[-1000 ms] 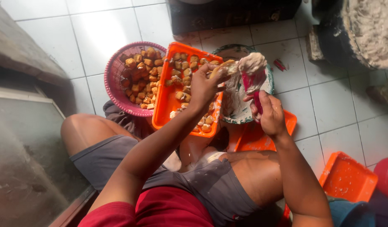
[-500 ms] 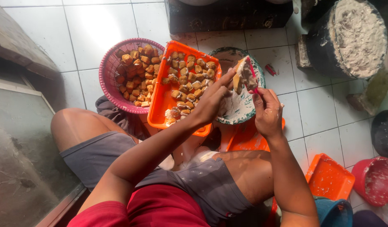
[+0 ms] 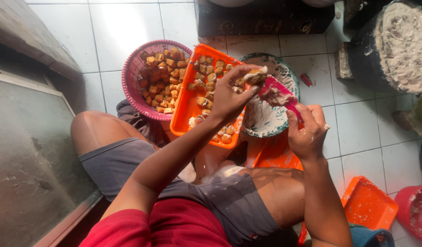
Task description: The person sits on the floor and uses a pink spatula to scoop batter from a bowl, coating small fried food pieces held in the left hand. Coated pieces are placed into an orange tray, while uncoated pieces are taken from a pink basket.
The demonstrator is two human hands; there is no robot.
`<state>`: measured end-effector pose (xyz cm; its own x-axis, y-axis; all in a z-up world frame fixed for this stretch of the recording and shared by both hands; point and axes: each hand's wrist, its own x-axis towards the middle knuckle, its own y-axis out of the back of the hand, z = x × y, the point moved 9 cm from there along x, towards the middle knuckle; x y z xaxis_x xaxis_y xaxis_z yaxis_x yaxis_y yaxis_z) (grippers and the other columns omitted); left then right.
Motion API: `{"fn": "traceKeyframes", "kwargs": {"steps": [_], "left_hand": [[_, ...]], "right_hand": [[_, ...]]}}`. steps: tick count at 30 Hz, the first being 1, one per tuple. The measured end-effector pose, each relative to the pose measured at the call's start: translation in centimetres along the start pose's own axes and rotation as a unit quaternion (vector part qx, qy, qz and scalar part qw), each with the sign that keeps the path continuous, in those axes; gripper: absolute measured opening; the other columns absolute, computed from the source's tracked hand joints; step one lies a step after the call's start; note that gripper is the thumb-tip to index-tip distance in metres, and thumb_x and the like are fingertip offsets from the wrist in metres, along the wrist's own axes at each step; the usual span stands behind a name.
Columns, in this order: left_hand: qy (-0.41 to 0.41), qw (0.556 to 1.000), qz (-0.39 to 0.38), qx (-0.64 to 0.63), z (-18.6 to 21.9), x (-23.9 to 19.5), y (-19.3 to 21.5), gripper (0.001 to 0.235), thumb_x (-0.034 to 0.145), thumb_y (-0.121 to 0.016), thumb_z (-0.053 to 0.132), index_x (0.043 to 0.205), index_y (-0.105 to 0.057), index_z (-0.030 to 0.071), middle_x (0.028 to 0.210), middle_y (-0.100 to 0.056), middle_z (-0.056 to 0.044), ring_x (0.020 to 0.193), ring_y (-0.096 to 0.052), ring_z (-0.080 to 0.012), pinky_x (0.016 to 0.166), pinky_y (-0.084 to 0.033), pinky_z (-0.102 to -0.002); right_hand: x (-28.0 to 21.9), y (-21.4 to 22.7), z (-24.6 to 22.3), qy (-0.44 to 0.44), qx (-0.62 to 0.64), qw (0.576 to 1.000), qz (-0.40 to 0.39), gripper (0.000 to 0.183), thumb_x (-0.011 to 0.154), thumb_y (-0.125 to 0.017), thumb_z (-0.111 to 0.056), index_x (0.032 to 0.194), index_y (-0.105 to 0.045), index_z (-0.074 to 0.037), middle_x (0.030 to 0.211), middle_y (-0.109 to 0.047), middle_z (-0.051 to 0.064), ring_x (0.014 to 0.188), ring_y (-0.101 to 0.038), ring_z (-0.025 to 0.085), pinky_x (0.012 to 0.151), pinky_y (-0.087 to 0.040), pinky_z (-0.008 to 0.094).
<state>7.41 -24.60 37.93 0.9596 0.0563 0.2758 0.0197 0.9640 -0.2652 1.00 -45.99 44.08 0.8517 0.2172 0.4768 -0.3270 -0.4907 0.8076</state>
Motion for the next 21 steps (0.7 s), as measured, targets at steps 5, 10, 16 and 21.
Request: {"fn": "traceKeyframes", "kwargs": {"steps": [5,10,16,21], "left_hand": [[-0.195,0.881,0.018,0.43,3.1,1.4,2.1,0.036,0.085,-0.083,0.029,0.118,-0.07,0.027,0.113,-0.071,0.001,0.119,-0.062,-0.0255,0.09,-0.036,-0.05],[-0.191,0.793,-0.026,0.577,2.4,0.7,2.1,0.042,0.092,-0.085,0.034,0.128,-0.067,0.024,0.111,-0.072,0.001,0.114,-0.066,-0.0206,0.116,-0.018,-0.072],[-0.173,0.878,-0.025,0.446,5.0,-0.6,1.6,0.029,0.081,-0.087,0.032,0.108,-0.076,0.028,0.103,-0.074,0.006,0.114,-0.067,-0.0171,0.112,-0.02,-0.07],[-0.122,0.95,-0.039,0.285,6.4,-1.3,1.3,0.03,0.077,-0.084,0.012,0.106,-0.079,0.018,0.11,-0.076,-0.002,0.116,-0.068,-0.0206,0.121,-0.007,-0.064]], "right_hand": [[-0.2,0.1,0.4,-0.048,0.014,0.998,-0.025,0.02,0.106,-0.073,-0.015,0.117,-0.07,0.001,0.1,-0.062,0.016,0.074,-0.061,0.026,0.066,-0.05,0.038],[-1.0,-0.4,-2.8,-0.005,0.025,0.999,-0.035,0.02,0.104,-0.072,-0.015,0.115,-0.069,0.0,0.097,-0.061,0.015,0.074,-0.06,0.027,0.067,-0.049,0.039],[-1.3,-1.7,-2.5,-0.058,0.103,0.99,-0.074,0.021,0.107,-0.067,-0.018,0.115,-0.068,0.001,0.094,-0.06,0.013,0.075,-0.058,0.021,0.067,-0.046,0.033],[-3.7,-6.1,0.5,-0.262,0.437,0.828,-0.235,0.031,0.113,-0.053,-0.027,0.116,-0.071,-0.002,0.078,-0.046,-0.003,0.072,-0.041,0.006,0.066,-0.037,0.022]]}}
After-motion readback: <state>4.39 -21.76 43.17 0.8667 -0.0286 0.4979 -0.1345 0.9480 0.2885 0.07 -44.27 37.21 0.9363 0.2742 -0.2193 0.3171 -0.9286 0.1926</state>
